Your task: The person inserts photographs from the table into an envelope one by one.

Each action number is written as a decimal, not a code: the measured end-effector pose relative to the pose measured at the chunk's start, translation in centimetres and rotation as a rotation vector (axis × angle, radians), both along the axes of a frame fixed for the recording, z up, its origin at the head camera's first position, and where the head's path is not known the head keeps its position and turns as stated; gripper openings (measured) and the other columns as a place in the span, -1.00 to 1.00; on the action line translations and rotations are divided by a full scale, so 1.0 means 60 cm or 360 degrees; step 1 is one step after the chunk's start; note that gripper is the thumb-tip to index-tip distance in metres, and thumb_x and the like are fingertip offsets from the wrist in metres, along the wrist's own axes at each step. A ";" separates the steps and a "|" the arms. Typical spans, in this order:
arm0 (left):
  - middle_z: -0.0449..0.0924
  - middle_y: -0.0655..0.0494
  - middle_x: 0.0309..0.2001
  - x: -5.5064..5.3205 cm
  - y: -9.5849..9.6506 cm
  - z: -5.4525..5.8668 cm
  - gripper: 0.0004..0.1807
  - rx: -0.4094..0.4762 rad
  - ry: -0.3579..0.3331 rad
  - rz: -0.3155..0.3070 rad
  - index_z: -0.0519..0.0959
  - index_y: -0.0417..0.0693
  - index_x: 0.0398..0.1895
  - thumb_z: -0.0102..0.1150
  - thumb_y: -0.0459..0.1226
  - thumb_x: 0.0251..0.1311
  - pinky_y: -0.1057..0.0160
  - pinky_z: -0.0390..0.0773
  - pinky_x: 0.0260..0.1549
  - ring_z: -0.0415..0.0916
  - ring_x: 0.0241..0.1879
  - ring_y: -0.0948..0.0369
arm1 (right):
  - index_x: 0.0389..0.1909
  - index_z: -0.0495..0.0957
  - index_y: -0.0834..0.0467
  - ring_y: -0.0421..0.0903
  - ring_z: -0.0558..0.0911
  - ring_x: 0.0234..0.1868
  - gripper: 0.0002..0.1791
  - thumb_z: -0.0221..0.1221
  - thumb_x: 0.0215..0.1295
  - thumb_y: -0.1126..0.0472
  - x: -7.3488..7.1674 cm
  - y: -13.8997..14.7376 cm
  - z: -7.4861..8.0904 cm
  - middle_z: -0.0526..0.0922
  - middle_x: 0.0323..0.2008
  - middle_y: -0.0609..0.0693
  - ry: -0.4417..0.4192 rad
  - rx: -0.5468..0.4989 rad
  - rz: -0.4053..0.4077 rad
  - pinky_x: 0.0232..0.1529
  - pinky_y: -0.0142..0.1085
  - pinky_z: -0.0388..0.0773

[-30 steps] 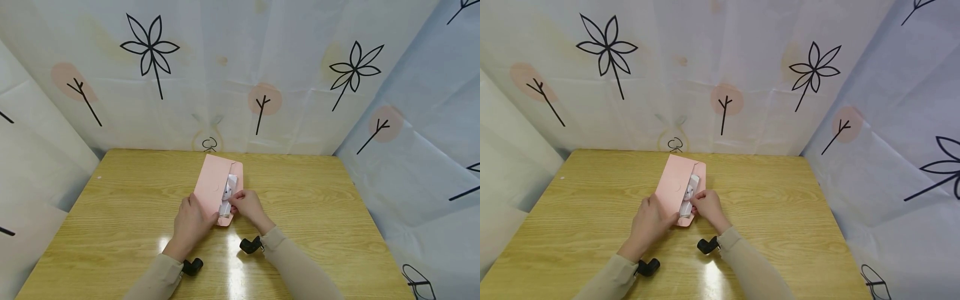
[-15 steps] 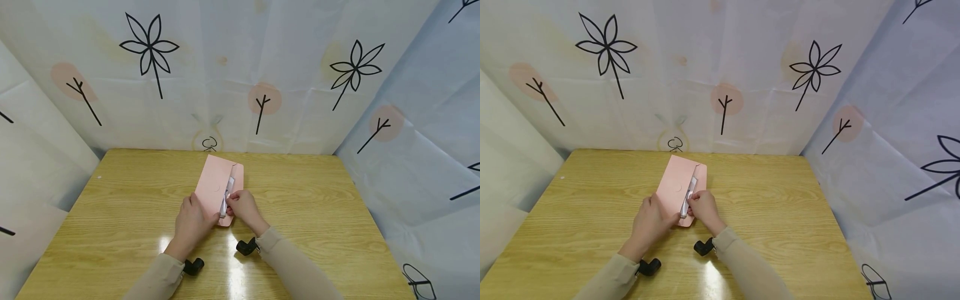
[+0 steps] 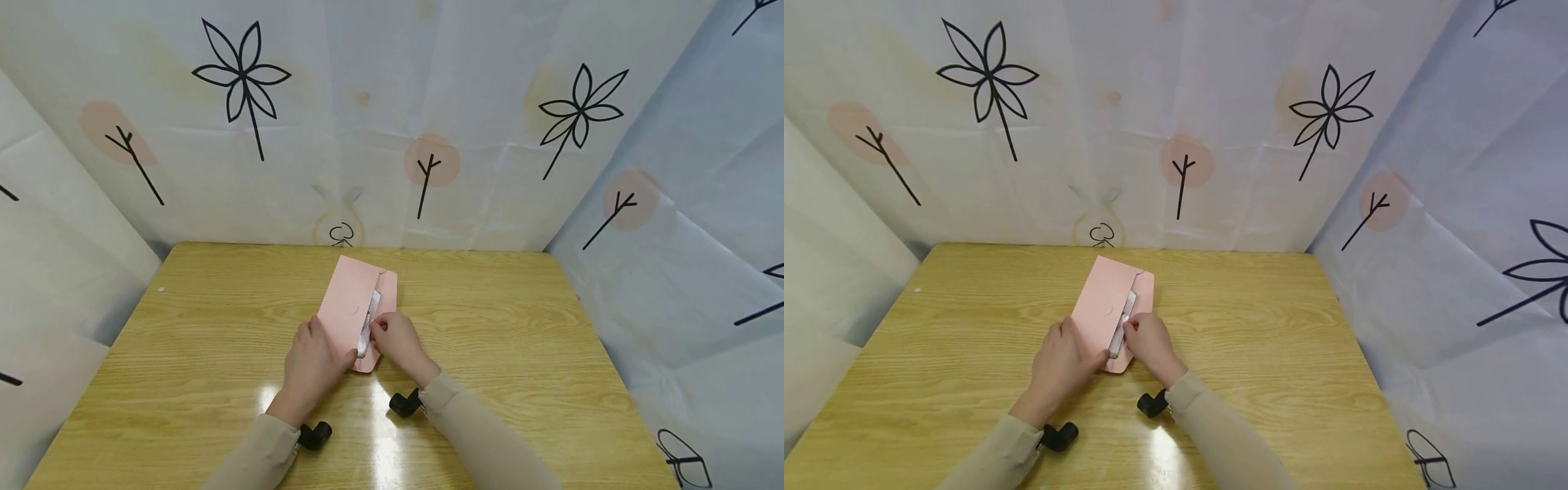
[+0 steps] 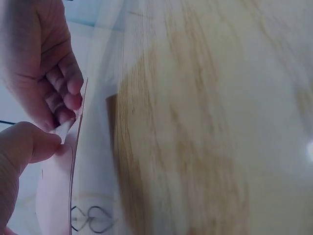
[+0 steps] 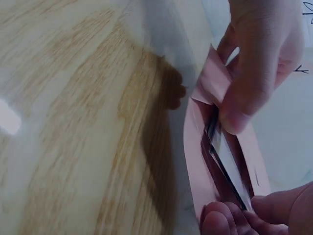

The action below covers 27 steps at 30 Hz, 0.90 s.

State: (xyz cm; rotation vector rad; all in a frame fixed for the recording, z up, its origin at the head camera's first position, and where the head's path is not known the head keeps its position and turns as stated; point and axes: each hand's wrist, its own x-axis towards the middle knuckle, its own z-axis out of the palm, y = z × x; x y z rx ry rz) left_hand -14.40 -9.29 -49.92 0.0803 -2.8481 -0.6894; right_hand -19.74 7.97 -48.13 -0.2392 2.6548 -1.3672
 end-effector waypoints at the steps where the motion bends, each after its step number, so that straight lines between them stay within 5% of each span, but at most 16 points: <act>1: 0.36 -0.39 -0.03 0.000 -0.002 -0.001 0.12 -0.0004 -0.0021 0.0000 0.18 -0.52 0.24 0.37 0.19 -0.15 -0.14 0.53 -0.30 0.43 -0.10 -0.20 | -0.37 0.64 0.22 -0.25 0.52 -0.60 -0.78 0.09 0.38 0.20 0.001 0.003 0.002 0.59 -0.58 -0.05 0.0024 0.0023 -0.0003 -0.56 -0.38 0.46; 7: 0.33 -0.43 0.02 -0.005 -0.022 0.000 0.20 -0.0033 -0.0190 0.0024 0.05 -0.51 0.34 0.37 0.18 -0.13 -0.16 0.51 -0.23 0.39 -0.03 -0.23 | 0.01 0.55 0.21 -0.18 0.57 -0.45 -0.61 0.06 0.43 -0.01 0.001 0.031 0.013 0.60 -0.36 -0.07 0.0194 0.0083 -0.0092 -0.49 -0.28 0.50; 12: 0.33 -0.50 0.03 0.001 -0.030 -0.001 0.22 -0.0134 -0.0259 -0.0010 0.02 -0.57 0.34 0.34 0.19 -0.09 -0.15 0.51 -0.20 0.38 0.01 -0.28 | 0.18 0.46 0.23 -0.06 0.61 -0.22 -0.44 0.04 0.41 -0.13 -0.004 0.061 0.014 0.60 -0.12 0.03 0.0335 0.0304 -0.0136 -0.34 -0.19 0.54; 18: 0.33 -0.55 0.07 0.006 -0.025 -0.009 0.24 -0.0180 -0.0219 -0.0051 -0.01 -0.59 0.36 0.27 0.25 -0.01 -0.16 0.53 -0.23 0.37 0.04 -0.32 | 0.27 0.39 0.20 0.04 0.54 0.06 -0.31 0.02 0.36 -0.25 -0.011 0.090 0.016 0.47 0.16 0.10 0.0299 0.0430 -0.0171 -0.07 -0.05 0.52; 21: 0.29 -0.55 0.13 0.006 -0.029 -0.010 0.19 -0.0161 -0.0174 -0.0116 -0.02 -0.57 0.36 0.21 0.25 0.07 -0.16 0.49 -0.09 0.33 0.11 -0.33 | 0.30 0.36 0.21 0.12 0.49 0.14 -0.29 0.04 0.36 -0.23 -0.010 0.100 0.017 0.42 0.23 0.15 0.0292 0.0413 -0.0179 0.03 0.02 0.47; 27: 0.09 -0.45 0.32 0.005 -0.045 -0.002 0.11 -0.0154 -0.0040 -0.0290 -0.06 -0.41 0.44 0.09 0.26 0.18 -0.17 0.07 0.28 0.01 0.34 -0.30 | 0.41 0.20 0.18 0.17 0.30 0.32 -0.15 -0.04 0.33 -0.34 0.000 0.123 0.017 0.27 0.35 0.17 0.0335 0.0558 -0.0114 0.22 0.09 0.29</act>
